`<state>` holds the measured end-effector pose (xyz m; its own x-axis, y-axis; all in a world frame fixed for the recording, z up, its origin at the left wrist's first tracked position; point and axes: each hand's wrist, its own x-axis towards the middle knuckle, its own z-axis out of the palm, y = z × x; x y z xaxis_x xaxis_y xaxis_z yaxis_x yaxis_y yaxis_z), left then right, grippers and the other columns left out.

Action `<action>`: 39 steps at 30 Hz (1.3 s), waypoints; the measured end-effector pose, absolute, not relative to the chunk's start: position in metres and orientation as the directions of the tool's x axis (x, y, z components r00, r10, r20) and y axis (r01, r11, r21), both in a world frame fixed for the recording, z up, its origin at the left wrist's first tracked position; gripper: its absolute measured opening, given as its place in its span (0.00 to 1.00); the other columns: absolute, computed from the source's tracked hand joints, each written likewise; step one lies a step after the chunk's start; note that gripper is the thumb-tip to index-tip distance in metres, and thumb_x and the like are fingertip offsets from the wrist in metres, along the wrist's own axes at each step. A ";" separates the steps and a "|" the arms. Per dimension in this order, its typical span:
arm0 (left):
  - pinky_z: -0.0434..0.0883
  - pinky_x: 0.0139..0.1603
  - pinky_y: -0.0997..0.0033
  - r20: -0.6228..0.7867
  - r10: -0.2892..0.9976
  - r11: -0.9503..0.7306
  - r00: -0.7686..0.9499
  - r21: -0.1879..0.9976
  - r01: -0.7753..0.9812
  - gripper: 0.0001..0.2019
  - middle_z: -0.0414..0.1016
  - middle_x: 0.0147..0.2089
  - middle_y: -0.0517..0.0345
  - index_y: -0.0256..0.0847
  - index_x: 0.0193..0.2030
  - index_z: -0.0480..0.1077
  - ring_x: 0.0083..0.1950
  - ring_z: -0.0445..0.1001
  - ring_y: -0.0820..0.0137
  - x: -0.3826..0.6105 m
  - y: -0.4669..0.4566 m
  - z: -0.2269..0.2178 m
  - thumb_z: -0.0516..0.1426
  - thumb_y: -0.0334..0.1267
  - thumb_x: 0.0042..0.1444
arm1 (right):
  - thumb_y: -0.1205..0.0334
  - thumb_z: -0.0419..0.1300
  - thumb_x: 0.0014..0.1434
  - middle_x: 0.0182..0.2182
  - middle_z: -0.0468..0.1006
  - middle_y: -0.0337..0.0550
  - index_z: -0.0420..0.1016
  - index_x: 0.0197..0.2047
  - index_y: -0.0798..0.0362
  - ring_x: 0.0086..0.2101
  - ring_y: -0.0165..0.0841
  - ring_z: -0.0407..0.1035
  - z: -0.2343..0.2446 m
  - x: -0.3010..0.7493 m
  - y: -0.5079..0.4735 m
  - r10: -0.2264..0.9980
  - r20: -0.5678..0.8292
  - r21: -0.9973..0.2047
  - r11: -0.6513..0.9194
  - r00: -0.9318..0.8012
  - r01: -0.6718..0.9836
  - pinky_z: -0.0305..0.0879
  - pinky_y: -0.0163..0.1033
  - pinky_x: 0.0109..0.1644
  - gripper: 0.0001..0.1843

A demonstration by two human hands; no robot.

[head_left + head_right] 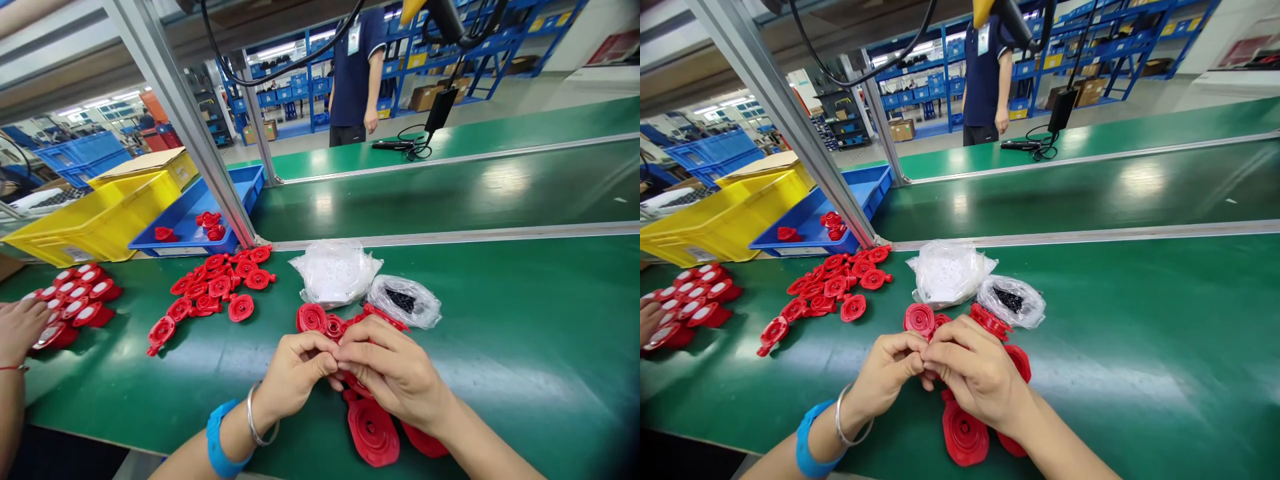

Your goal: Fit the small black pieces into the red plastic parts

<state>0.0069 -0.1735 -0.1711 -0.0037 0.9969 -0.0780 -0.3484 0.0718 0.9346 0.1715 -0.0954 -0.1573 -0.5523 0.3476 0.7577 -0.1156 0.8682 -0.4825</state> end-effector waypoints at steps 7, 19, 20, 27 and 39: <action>0.74 0.25 0.80 -0.072 0.997 0.074 0.019 0.933 -0.353 0.15 0.76 0.26 0.58 0.33 0.32 0.72 0.23 0.76 0.76 0.007 -0.176 -0.173 0.65 0.45 0.53 | 0.80 0.60 0.57 0.34 0.76 0.45 0.75 0.44 0.55 0.33 0.30 0.67 -0.161 0.172 -0.097 0.373 0.769 -0.519 0.838 -0.519 -0.168 0.68 0.37 0.36 0.14; 0.74 0.25 0.82 -0.046 0.996 0.018 -0.071 0.933 -0.358 0.14 0.75 0.26 0.60 0.33 0.31 0.70 0.24 0.75 0.78 0.013 -0.180 -0.170 0.64 0.44 0.54 | 0.79 0.62 0.56 0.34 0.78 0.46 0.77 0.45 0.57 0.34 0.31 0.70 -0.162 0.170 -0.098 0.375 0.783 -0.512 0.842 -0.496 -0.172 0.70 0.38 0.37 0.15; 0.75 0.25 0.81 -0.050 0.996 0.018 -0.078 0.927 -0.374 0.14 0.75 0.26 0.60 0.33 0.31 0.70 0.24 0.75 0.77 0.014 -0.180 -0.171 0.64 0.44 0.54 | 0.79 0.62 0.56 0.34 0.78 0.46 0.77 0.45 0.57 0.33 0.31 0.70 -0.162 0.169 -0.099 0.380 0.784 -0.512 0.843 -0.490 -0.166 0.70 0.38 0.36 0.15; 0.75 0.23 0.80 -0.064 0.993 0.014 -0.099 0.899 -0.439 0.14 0.74 0.25 0.60 0.33 0.31 0.71 0.24 0.75 0.76 0.014 -0.181 -0.178 0.65 0.43 0.54 | 0.78 0.61 0.58 0.34 0.79 0.46 0.76 0.45 0.57 0.33 0.29 0.71 -0.165 0.163 -0.104 0.407 0.794 -0.516 0.844 -0.452 -0.146 0.69 0.36 0.35 0.13; 0.72 0.28 0.80 -0.054 0.984 -0.034 -0.173 0.883 -0.469 0.11 0.75 0.24 0.61 0.34 0.30 0.71 0.25 0.73 0.77 0.011 -0.180 -0.181 0.64 0.40 0.55 | 0.77 0.59 0.59 0.36 0.79 0.48 0.77 0.46 0.55 0.33 0.32 0.71 -0.163 0.153 -0.113 0.429 0.762 -0.533 0.841 -0.486 -0.094 0.71 0.39 0.34 0.14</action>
<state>0.0107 -0.1798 -0.1810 -0.1726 0.9835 -0.0541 -0.4690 -0.0338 0.8825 0.1534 -0.1134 -0.1627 -0.4856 0.4288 0.7618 -0.0942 0.8407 -0.5333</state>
